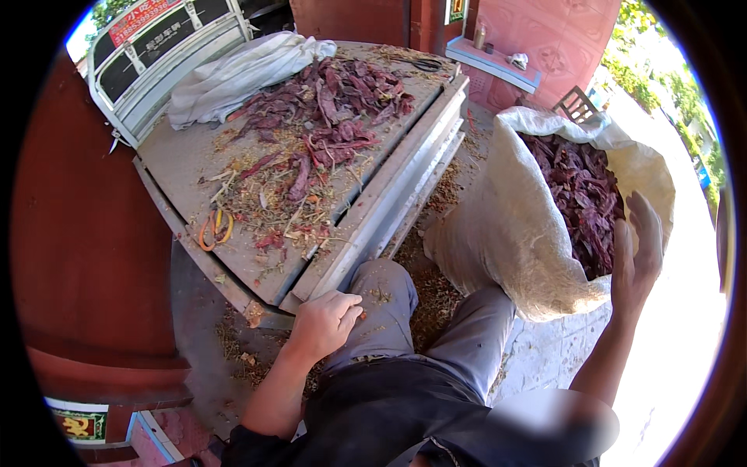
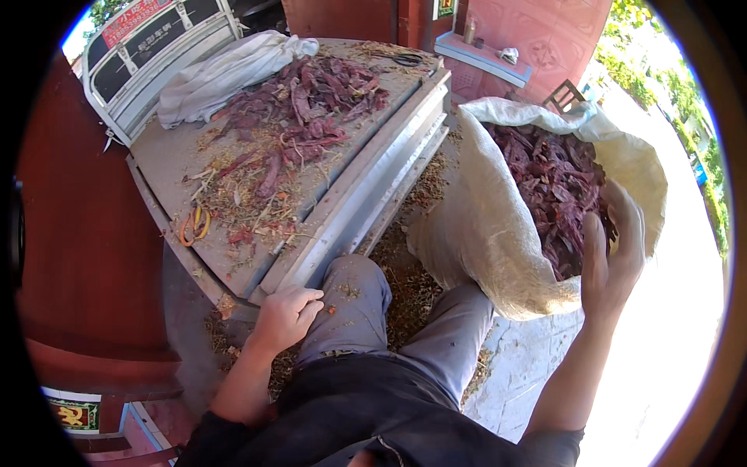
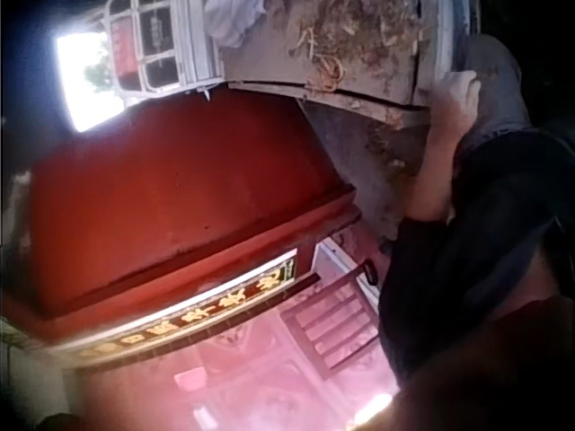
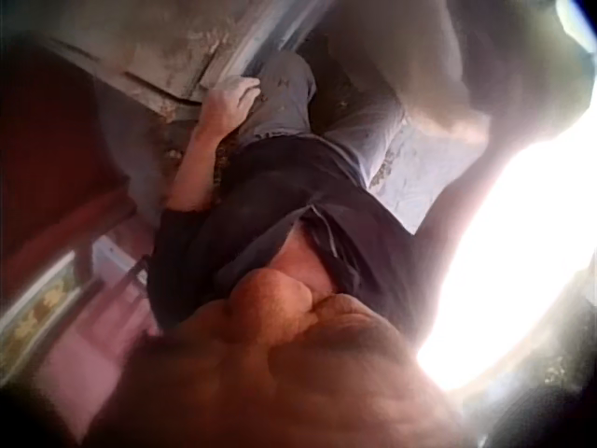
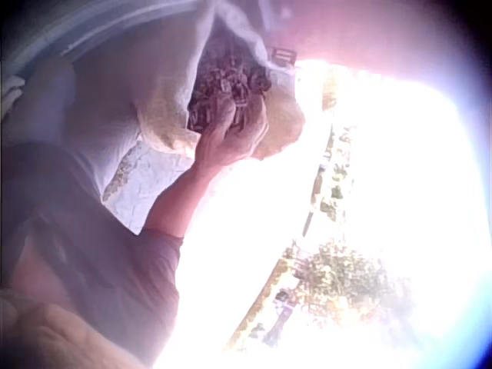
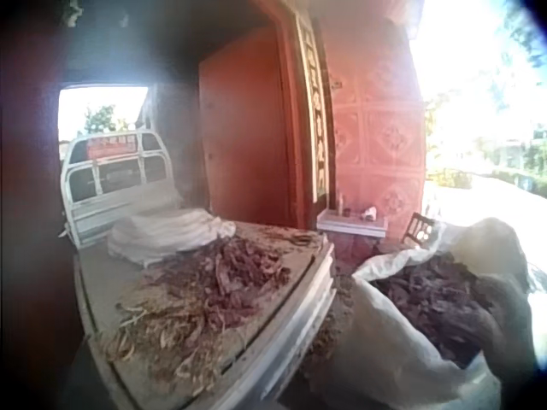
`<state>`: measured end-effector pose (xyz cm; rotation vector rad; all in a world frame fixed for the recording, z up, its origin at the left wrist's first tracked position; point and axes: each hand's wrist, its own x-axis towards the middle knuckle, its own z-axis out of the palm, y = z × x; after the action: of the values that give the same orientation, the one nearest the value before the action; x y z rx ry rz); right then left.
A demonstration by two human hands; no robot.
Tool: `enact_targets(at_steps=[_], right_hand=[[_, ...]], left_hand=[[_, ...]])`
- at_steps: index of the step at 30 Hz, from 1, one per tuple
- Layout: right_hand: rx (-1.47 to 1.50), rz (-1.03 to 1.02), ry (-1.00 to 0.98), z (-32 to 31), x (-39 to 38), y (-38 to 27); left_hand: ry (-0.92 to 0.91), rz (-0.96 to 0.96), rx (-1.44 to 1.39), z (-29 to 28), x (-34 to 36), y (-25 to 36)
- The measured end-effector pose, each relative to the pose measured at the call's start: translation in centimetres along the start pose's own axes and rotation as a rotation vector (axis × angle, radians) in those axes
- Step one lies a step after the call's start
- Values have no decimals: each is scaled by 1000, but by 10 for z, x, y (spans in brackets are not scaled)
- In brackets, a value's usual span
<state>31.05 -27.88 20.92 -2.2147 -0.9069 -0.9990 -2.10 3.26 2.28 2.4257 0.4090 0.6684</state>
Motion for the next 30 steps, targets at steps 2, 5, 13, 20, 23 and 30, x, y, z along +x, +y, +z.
enact_targets(at_steps=[2, 5, 13, 20, 23, 30], right_hand=[[201, -79, 0, 3, -20, -23], [456, -131, -131, 9, -48, -59], [703, 17, -538, 43, -99, -88], [820, 204, -759, 67, -131, -90], [905, 269, -847, 79, -143, -98], [1144, 407, -1058, 104, -140, -143]], left_hand=[[142, 15, 48, -25, 5, 4], [350, -155, 95, -56, 9, -29], [266, -365, 454, -99, 30, -106], [313, -290, 327, -100, 31, -114], [370, -442, 53, -99, 30, -100], [329, -525, -538, -79, 35, -56]])
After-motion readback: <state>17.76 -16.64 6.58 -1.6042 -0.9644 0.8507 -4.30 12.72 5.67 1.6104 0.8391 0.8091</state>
